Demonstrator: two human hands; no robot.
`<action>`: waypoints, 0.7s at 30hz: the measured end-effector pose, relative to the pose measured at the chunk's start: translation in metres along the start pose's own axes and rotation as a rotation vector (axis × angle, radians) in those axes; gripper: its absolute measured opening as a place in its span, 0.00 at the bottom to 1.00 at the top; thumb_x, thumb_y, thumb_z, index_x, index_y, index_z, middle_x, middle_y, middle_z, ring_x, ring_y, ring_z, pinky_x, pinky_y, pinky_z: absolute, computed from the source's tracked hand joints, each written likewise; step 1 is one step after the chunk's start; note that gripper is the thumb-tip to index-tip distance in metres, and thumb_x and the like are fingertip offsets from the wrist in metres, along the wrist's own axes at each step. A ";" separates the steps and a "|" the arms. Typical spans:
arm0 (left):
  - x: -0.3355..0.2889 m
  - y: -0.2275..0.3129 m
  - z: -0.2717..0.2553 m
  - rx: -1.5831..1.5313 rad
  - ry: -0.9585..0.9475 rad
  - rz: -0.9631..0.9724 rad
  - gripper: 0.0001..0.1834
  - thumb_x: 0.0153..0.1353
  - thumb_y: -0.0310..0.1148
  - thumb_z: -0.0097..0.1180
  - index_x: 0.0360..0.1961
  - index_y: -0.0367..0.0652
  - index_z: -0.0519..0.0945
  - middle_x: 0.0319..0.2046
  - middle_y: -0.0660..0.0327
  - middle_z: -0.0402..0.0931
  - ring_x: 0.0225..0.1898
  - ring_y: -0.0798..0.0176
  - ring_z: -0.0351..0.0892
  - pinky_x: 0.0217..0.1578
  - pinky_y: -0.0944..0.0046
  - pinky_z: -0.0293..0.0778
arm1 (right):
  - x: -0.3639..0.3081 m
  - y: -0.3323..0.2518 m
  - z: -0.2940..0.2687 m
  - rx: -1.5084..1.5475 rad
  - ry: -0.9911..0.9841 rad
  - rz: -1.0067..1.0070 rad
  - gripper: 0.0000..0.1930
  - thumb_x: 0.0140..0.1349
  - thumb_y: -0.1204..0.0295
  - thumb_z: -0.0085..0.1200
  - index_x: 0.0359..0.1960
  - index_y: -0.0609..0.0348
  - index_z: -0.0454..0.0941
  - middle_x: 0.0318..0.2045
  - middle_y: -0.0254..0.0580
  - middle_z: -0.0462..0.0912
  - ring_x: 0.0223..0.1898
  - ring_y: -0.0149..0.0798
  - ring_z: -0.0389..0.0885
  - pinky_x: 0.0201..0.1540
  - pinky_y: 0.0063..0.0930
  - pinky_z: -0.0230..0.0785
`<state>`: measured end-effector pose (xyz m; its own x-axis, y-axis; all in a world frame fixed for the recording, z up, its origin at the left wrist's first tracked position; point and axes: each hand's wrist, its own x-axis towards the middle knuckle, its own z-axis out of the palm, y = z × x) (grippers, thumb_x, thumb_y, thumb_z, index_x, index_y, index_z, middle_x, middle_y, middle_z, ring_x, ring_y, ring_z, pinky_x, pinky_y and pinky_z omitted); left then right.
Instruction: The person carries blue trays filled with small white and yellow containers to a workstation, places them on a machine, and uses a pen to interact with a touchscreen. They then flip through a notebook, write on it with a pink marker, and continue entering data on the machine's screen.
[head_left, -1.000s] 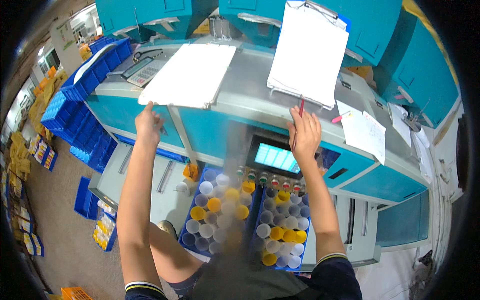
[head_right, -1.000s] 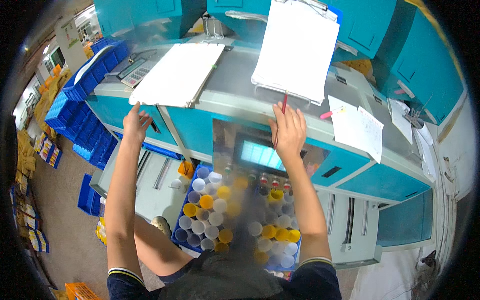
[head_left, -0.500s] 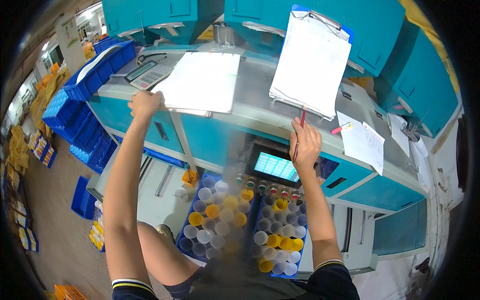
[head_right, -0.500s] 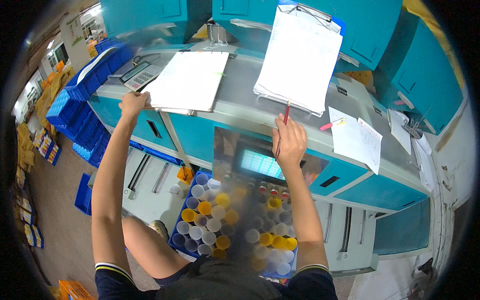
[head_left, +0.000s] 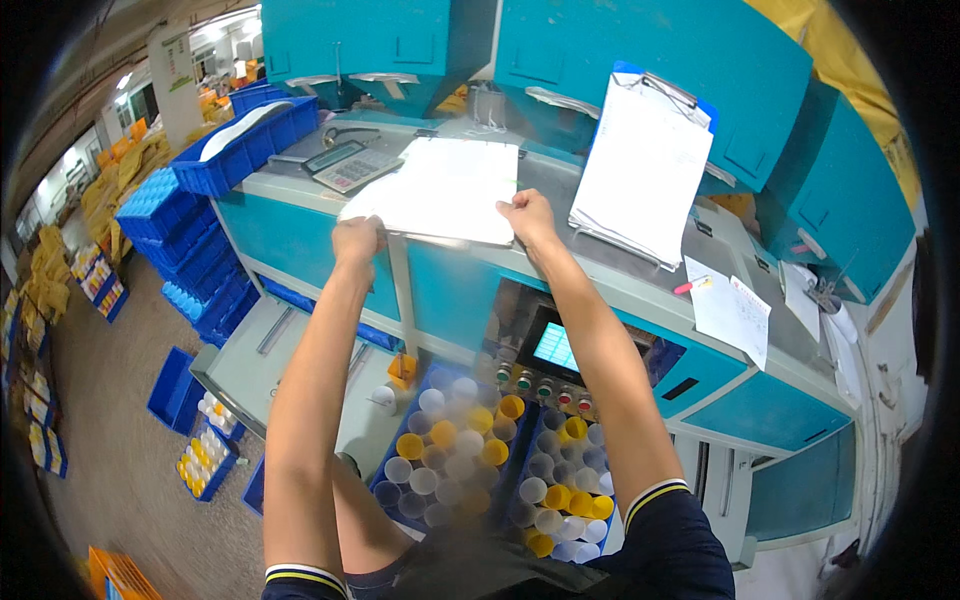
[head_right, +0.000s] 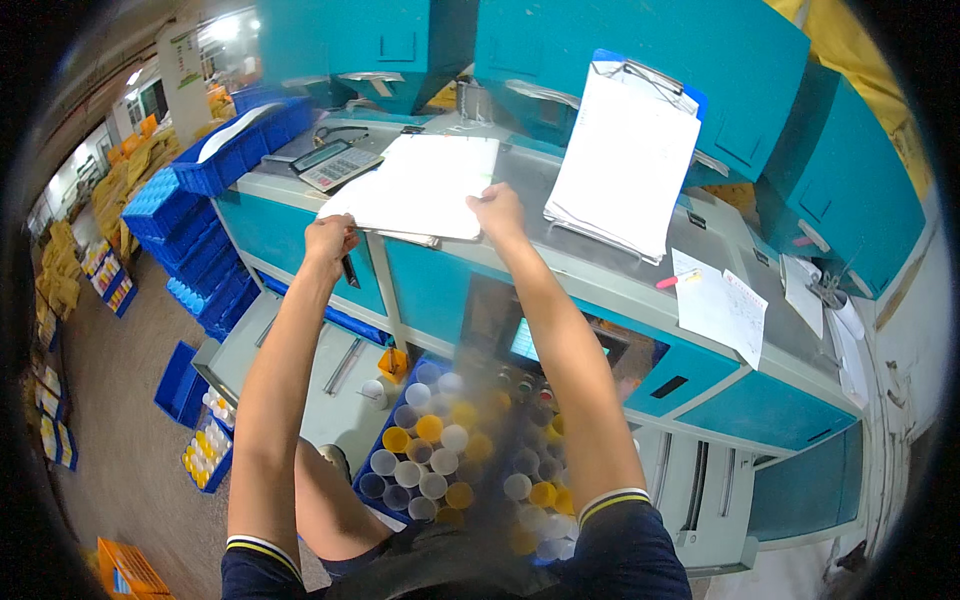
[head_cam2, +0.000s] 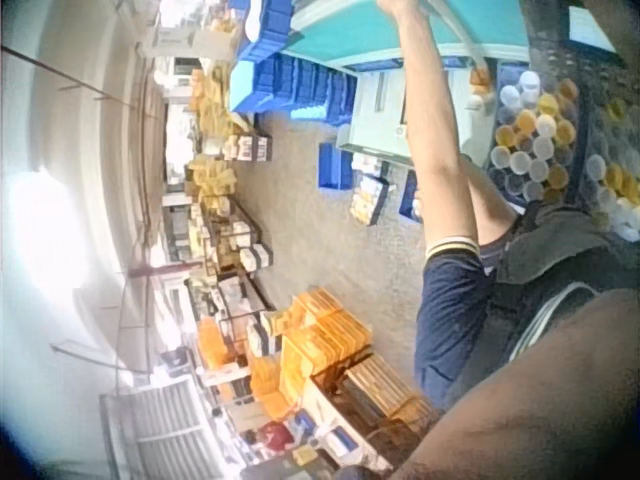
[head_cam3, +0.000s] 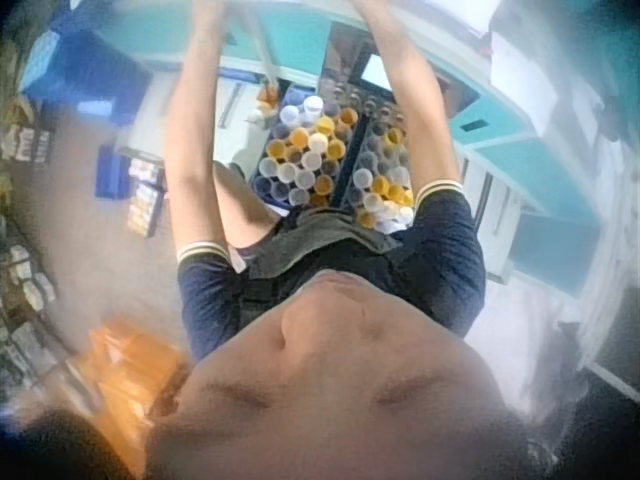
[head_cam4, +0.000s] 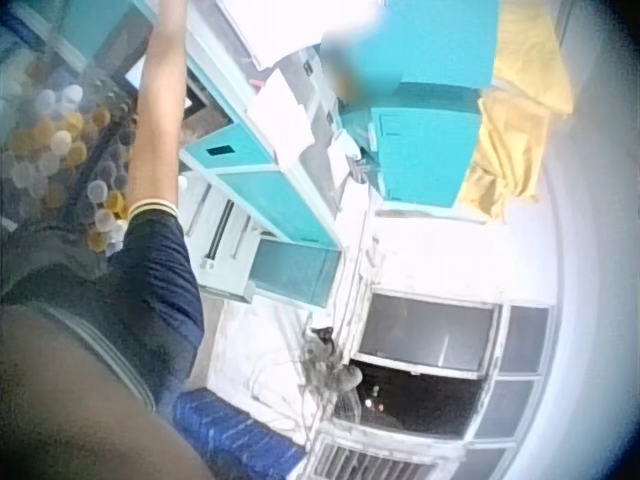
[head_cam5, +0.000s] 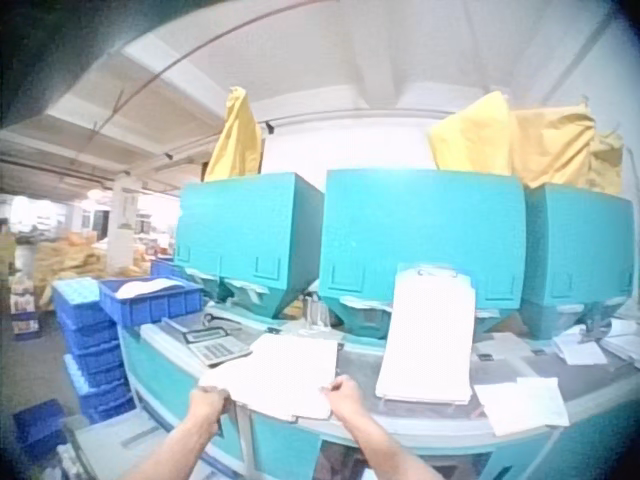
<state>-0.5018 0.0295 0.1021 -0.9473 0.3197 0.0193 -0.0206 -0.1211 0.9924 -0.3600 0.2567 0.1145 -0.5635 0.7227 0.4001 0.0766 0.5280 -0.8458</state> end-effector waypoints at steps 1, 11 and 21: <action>-0.005 0.005 -0.001 -0.043 0.000 -0.035 0.10 0.62 0.32 0.59 0.35 0.36 0.75 0.28 0.61 0.74 0.28 0.66 0.74 0.31 0.66 0.76 | 0.001 -0.003 0.005 0.080 0.034 0.113 0.16 0.55 0.67 0.66 0.38 0.61 0.74 0.31 0.45 0.81 0.31 0.40 0.81 0.32 0.32 0.73; -0.245 -0.002 -0.133 -0.604 -0.175 -0.125 0.34 0.70 0.52 0.45 0.63 0.31 0.67 0.56 0.51 0.74 0.53 0.58 0.76 0.56 0.61 0.73 | -0.211 -0.037 -0.053 0.882 -0.293 0.186 0.11 0.58 0.80 0.60 0.38 0.57 0.70 0.30 0.26 0.73 0.33 0.22 0.72 0.39 0.16 0.66; -0.414 -0.072 -0.206 -0.403 0.439 -0.052 0.43 0.54 0.19 0.64 0.69 0.31 0.56 0.54 0.42 0.77 0.53 0.53 0.80 0.53 0.52 0.77 | -0.334 -0.008 0.006 0.647 -0.946 0.391 0.18 0.63 0.79 0.56 0.52 0.69 0.68 0.44 0.46 0.82 0.46 0.30 0.78 0.51 0.22 0.68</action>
<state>-0.1744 -0.2874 -0.0024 -0.9835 -0.0734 -0.1652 -0.1086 -0.4905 0.8647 -0.1775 0.0084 -0.0148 -0.9935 0.0293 -0.1096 0.1031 -0.1693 -0.9801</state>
